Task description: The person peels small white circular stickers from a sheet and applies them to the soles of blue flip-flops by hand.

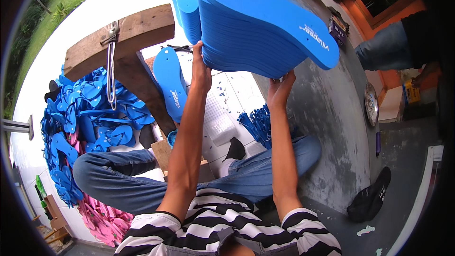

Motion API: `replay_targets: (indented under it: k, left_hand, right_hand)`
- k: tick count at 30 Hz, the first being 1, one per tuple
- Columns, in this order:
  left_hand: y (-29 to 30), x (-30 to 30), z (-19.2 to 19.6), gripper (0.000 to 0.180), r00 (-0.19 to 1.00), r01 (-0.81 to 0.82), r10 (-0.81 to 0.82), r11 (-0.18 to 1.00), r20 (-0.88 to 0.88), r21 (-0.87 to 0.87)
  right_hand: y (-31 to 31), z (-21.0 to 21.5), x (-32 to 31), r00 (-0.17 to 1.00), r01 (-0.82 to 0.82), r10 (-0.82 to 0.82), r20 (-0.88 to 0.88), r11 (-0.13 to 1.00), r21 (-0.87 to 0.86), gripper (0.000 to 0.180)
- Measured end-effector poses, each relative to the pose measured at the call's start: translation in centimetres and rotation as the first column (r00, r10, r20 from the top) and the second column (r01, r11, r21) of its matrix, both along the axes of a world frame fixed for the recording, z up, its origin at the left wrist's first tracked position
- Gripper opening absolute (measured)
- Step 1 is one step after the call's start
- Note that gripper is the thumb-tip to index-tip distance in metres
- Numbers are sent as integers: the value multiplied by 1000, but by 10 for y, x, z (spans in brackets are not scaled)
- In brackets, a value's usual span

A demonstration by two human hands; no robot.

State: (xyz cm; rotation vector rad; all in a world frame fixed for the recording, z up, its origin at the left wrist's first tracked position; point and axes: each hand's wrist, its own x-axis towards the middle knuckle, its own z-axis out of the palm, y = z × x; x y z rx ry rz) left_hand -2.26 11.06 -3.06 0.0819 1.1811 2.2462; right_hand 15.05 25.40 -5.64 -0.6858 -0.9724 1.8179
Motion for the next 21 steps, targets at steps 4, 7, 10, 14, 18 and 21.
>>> replay_targets:
  k: [4,7,10,14,18,21]
  left_hand:
    - [-1,11,-19,60,998,57,-57,998,4,-3]
    - [1,19,-39,45,999,36,-36,999,26,-11]
    - [0,30,-49,40,999,25,-23,999,49,-45]
    - [3,34,-71,44,998,22,-16,995,64,-99]
    - [2,28,-105,51,998,0,10,989,63,-150]
    - [14,30,-120,58,997,-27,38,989,74,-146]
  right_hand:
    - [-18,-18,28,998,64,-65,-17,996,-64,52]
    - [-27,-39,48,997,73,-73,13,995,-69,48]
    - [-41,-50,61,997,70,-69,22,996,-45,47]
    - [-55,-76,81,997,17,-15,72,999,-30,53]
    - [-68,-125,94,994,-47,49,93,999,-24,60]
    - [-52,-186,122,987,-123,103,-126,978,-165,52]
